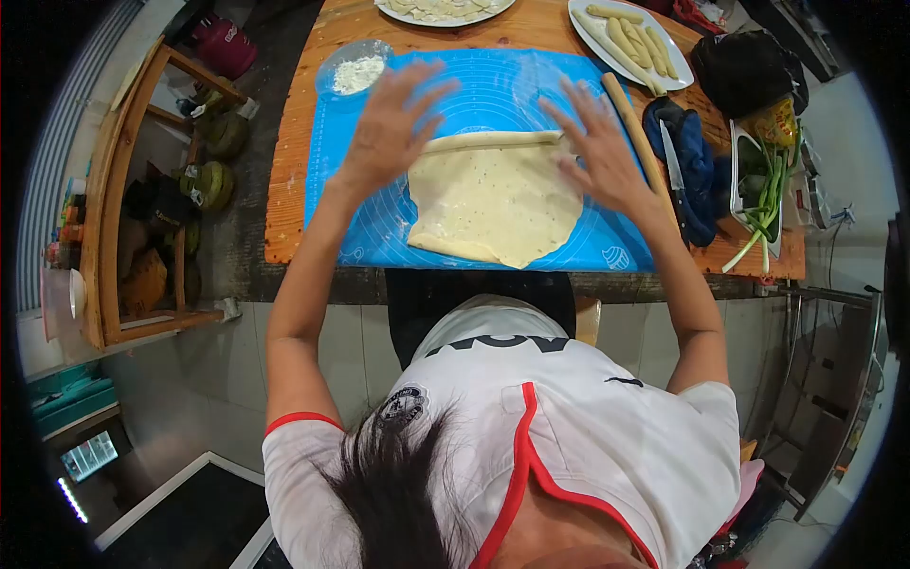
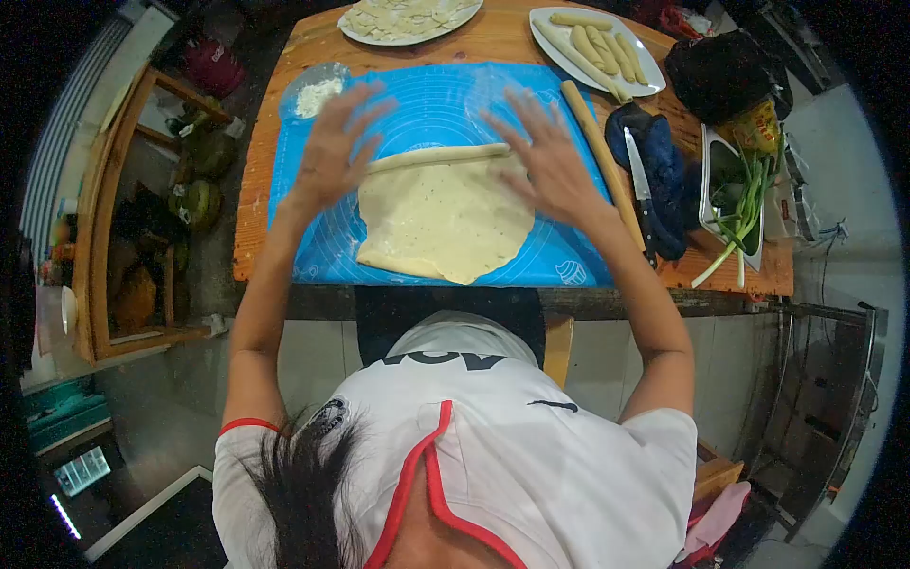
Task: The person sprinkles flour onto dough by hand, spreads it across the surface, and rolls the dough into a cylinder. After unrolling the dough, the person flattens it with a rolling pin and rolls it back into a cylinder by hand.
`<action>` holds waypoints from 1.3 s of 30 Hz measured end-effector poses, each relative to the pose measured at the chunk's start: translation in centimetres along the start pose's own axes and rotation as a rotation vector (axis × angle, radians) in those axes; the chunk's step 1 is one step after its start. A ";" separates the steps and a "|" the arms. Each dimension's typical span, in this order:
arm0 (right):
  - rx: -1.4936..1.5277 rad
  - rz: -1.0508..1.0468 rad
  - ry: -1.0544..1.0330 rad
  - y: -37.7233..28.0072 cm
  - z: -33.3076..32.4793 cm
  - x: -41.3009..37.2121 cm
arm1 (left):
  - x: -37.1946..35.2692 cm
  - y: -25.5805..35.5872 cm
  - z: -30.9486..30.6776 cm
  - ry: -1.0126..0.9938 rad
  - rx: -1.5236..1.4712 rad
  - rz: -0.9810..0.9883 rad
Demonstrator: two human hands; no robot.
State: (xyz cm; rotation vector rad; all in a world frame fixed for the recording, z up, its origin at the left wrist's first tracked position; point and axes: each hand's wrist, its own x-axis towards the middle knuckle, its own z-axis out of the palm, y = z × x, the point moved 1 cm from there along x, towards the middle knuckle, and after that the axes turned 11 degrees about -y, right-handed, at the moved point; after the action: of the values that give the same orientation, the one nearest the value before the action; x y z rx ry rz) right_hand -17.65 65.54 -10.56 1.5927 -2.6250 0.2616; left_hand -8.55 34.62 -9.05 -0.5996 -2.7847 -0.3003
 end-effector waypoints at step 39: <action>0.015 -0.216 -0.276 0.7 3.5 6.1 | 2.2 -2.8 3.5 -0.413 0.166 0.261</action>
State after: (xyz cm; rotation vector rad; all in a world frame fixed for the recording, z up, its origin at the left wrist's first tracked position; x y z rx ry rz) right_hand -21.00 59.86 -13.18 2.0305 -2.6078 0.0517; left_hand -12.51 33.85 -12.08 -1.0727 -3.0191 0.1249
